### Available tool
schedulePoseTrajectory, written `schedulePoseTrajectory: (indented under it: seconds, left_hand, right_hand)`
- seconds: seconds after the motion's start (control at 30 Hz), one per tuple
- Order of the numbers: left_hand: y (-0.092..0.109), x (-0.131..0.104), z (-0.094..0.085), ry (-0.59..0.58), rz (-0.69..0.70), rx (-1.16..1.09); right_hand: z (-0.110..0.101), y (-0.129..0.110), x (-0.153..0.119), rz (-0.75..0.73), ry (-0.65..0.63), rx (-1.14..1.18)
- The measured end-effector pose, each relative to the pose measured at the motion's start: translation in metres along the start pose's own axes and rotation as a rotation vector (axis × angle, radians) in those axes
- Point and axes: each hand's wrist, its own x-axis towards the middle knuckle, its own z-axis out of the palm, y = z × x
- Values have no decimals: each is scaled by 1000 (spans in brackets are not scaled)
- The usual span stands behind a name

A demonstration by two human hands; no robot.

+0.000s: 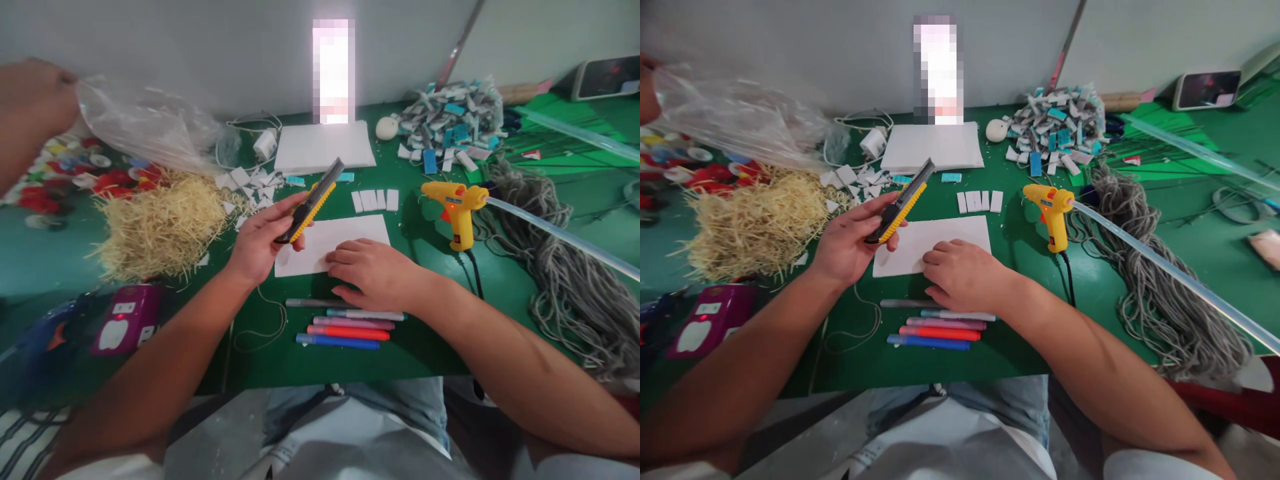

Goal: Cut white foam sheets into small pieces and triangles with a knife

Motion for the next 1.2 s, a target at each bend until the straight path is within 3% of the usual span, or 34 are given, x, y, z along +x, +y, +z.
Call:
schedulePoseTrajectory:
  seconds: [0.37,0.47,0.67,0.83,1.0,1.2]
  left_hand:
    - [-12,-1,5,258,58,126]
    - [-10,0,3,217,36,151]
    - [0,3,-5,24,-3,283]
    - [0,4,-8,39,135,331]
    - [4,4,6,30,300,382]
    - [8,12,23,-52,263,501]
  right_hand:
    - [5,2,-1,13,28,46]
    - [2,-1,0,20,3,27]
    - [-6,-9,4,71,-112,-53]
    - [-9,-13,7,95,-158,-94]
    - [-7,-15,7,74,-138,-126]
    - [-3,-14,6,78,-122,-150]
